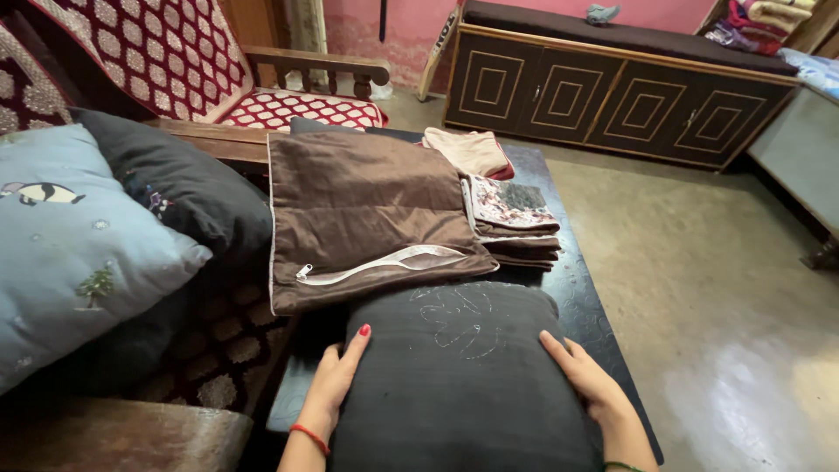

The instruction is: The person inserts pillow inserts into various pillowcases, including a red one, a beige one, and a brown one. They manipulate the fabric to fit the inserts, zip the closures, and smooth the surfaces. The person handles the pillows one at a time, stacking the finished ones on a table.

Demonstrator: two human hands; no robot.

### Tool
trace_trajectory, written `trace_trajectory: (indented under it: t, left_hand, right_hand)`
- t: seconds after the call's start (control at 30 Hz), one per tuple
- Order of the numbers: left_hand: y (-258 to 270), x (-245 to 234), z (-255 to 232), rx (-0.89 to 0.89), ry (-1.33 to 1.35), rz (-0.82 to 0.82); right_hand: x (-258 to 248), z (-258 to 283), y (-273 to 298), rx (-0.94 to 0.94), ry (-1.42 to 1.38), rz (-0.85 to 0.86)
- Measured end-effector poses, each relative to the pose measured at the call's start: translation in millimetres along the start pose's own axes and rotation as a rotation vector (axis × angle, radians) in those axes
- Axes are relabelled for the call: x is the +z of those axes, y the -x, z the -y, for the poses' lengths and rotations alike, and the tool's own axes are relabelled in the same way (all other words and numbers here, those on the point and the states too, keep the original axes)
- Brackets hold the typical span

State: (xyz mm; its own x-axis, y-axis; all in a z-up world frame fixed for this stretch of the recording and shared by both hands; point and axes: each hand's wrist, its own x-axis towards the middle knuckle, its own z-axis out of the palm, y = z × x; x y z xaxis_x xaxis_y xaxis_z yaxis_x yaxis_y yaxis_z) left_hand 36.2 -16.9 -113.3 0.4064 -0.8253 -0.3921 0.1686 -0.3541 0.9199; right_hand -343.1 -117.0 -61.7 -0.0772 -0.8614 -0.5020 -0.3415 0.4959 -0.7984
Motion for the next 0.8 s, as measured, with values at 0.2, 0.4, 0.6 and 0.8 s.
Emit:
trace_trajectory:
  t: [0.2,0.4,0.6,0.8]
  left_hand:
    - [63.8,-4.0,-32.6,0.041,-0.239,0.083]
    - [115.7,-30.2,-57.5,0.313,-0.347,0.165]
    - [105.6,-43.5,-85.8,0.340,-0.209,0.058]
    - [43.1,-59.3,-46.7,0.054,-0.163,-0.002]
  right_hand:
    - [-17.1,-13.9,4.7,-0.007,-0.090,0.074]
    - [-42.5,-12.6,43.3,-0.228,-0.220,0.205]
    - [-12.0,43.2,45.0,-0.375,-0.185,0.182]
    - [65.8,66.4,18.6,-0.233,-0.150,0.180]
